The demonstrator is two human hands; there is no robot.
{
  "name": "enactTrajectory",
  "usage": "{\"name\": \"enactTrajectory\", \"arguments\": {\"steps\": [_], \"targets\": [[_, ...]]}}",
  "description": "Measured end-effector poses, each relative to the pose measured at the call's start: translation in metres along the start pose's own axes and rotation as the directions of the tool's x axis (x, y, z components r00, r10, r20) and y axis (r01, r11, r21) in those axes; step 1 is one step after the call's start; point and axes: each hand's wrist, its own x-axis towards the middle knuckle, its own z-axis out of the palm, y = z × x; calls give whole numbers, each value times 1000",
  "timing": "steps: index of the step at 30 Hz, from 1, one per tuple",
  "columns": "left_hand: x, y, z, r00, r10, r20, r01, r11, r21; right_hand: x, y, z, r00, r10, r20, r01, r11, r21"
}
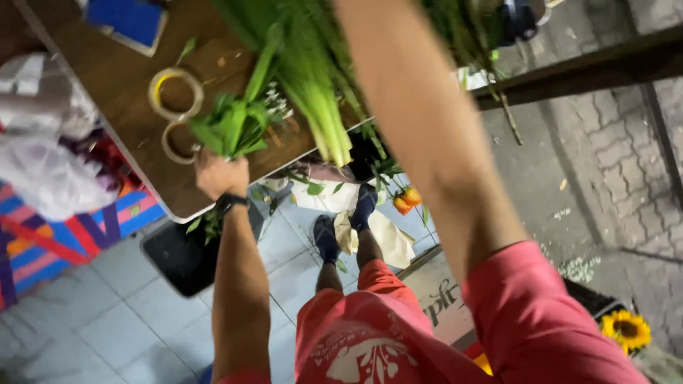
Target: The person assembles a floral bouquet by folding large green leaves into loops, securing them with tape, and then gathering several stems of white and pink flowers together by hand.
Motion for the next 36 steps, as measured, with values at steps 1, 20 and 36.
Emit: {"name": "enactTrajectory", "arguments": {"steps": [1, 20, 36], "targets": [[-1, -4, 12, 996, -8, -83, 8, 1000, 0, 7, 8, -6, 999, -49, 11, 49, 999, 7], [-10, 1, -6, 1000, 4, 31, -5, 1000, 29, -526, 191, -162, 393, 916, -77, -522, 153, -839], [-10, 6, 0, 985, 159, -60, -159, 987, 6, -571, 313, -113, -46, 999, -13, 247, -1, -969]]}}
